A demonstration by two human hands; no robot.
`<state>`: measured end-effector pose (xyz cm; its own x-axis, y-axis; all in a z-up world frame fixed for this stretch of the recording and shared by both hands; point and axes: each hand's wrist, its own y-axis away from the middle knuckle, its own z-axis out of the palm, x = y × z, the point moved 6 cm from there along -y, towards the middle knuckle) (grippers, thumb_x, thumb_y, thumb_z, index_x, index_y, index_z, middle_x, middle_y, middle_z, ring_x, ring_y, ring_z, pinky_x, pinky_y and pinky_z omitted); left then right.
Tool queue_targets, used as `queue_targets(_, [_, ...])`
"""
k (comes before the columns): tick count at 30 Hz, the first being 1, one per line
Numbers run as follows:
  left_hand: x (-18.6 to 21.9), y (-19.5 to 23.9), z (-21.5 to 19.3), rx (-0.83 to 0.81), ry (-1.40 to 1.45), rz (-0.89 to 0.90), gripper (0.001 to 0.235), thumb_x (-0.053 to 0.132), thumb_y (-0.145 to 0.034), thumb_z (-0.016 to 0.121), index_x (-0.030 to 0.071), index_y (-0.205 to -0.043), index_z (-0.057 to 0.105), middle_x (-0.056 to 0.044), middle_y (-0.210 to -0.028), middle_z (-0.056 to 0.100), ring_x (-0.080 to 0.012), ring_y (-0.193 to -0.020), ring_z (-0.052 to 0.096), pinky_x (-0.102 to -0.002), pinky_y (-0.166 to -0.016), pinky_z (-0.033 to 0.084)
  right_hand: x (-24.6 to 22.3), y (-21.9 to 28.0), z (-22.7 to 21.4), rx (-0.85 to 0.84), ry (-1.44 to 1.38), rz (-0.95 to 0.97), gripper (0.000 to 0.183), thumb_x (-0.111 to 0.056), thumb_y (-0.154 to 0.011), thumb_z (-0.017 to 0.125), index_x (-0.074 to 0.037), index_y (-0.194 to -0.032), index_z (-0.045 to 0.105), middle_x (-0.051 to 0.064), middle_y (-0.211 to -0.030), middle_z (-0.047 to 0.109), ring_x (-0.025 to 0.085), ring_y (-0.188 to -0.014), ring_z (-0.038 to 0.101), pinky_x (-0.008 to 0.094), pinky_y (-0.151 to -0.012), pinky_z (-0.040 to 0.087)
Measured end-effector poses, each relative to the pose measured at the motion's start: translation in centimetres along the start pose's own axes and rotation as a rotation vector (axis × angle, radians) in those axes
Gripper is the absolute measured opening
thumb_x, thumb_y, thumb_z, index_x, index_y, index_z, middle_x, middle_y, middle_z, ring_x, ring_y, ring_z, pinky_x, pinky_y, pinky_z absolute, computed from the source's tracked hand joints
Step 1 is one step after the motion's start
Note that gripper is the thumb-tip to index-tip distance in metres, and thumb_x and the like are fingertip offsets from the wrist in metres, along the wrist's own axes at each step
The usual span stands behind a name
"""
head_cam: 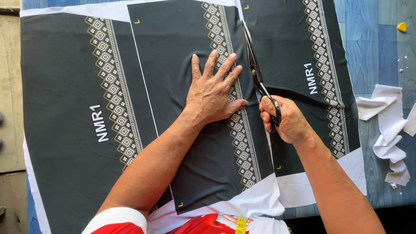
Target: Cutting out patterned fabric pieces using large scissors along printed lines on a cutting table
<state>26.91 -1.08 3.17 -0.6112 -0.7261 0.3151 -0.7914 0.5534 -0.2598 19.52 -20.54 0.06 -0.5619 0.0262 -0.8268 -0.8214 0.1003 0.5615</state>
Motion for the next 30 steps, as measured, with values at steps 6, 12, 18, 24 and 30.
queue_targets(6, [0.1, 0.1, -0.1, 0.003, -0.003, 0.003, 0.087, 0.069, -0.077, 0.071, 0.016, -0.144, 0.057, -0.008, -0.158, 0.039, -0.0445, -0.147, 0.024, -0.077, -0.114, 0.01, -0.8, -0.3, 0.2, 0.0, -0.034, 0.002, 0.042, -0.039, -0.101, 0.065, 0.0, -0.085, 0.064, 0.011, -0.057, 0.053, 0.019, -0.045, 0.06, 0.029, -0.041, 0.051])
queue_targets(12, [0.1, 0.1, -0.1, 0.014, -0.006, 0.001, 0.087, 0.07, -0.076, 0.072, 0.016, -0.143, 0.058, -0.008, -0.157, 0.041, -0.0443, -0.147, 0.025, -0.077, -0.114, 0.011, -2.0, -1.3, 0.7, -0.011, -0.043, 0.003, 0.043, -0.042, -0.102, 0.064, -0.002, -0.085, 0.062, 0.01, -0.057, 0.053, 0.019, -0.045, 0.061, 0.029, -0.041, 0.051])
queue_targets(18, [0.0, 0.1, 0.0, -0.001, -0.006, -0.005, 0.087, 0.07, -0.076, 0.071, 0.017, -0.144, 0.057, -0.007, -0.157, 0.04, -0.0443, -0.147, 0.025, -0.078, -0.114, 0.012, -2.0, -1.9, 0.9, -0.026, -0.075, 0.002, 0.043, -0.041, -0.101, 0.065, -0.002, -0.084, 0.064, 0.009, -0.055, 0.054, 0.019, -0.044, 0.062, 0.029, -0.04, 0.052])
queue_targets(24, [0.1, 0.1, -0.2, 0.003, -0.009, -0.005, 0.087, 0.07, -0.076, 0.071, 0.017, -0.143, 0.057, -0.007, -0.157, 0.041, -0.044, -0.146, 0.025, -0.077, -0.114, 0.013, -0.7, -2.7, 0.3, -0.028, -0.106, -0.014, 0.041, -0.038, -0.102, 0.065, -0.001, -0.083, 0.063, 0.01, -0.055, 0.052, 0.02, -0.044, 0.062, 0.03, -0.039, 0.052])
queue_targets(30, [0.0, 0.0, 0.0, -0.002, -0.012, -0.008, 0.086, 0.07, -0.076, 0.071, 0.017, -0.143, 0.057, -0.007, -0.157, 0.041, -0.0434, -0.147, 0.025, -0.077, -0.114, 0.012, -2.8, -2.7, 1.0, -0.022, -0.093, 0.022, 0.045, -0.046, -0.101, 0.064, -0.004, -0.084, 0.063, 0.008, -0.056, 0.054, 0.019, -0.044, 0.061, 0.029, -0.041, 0.051])
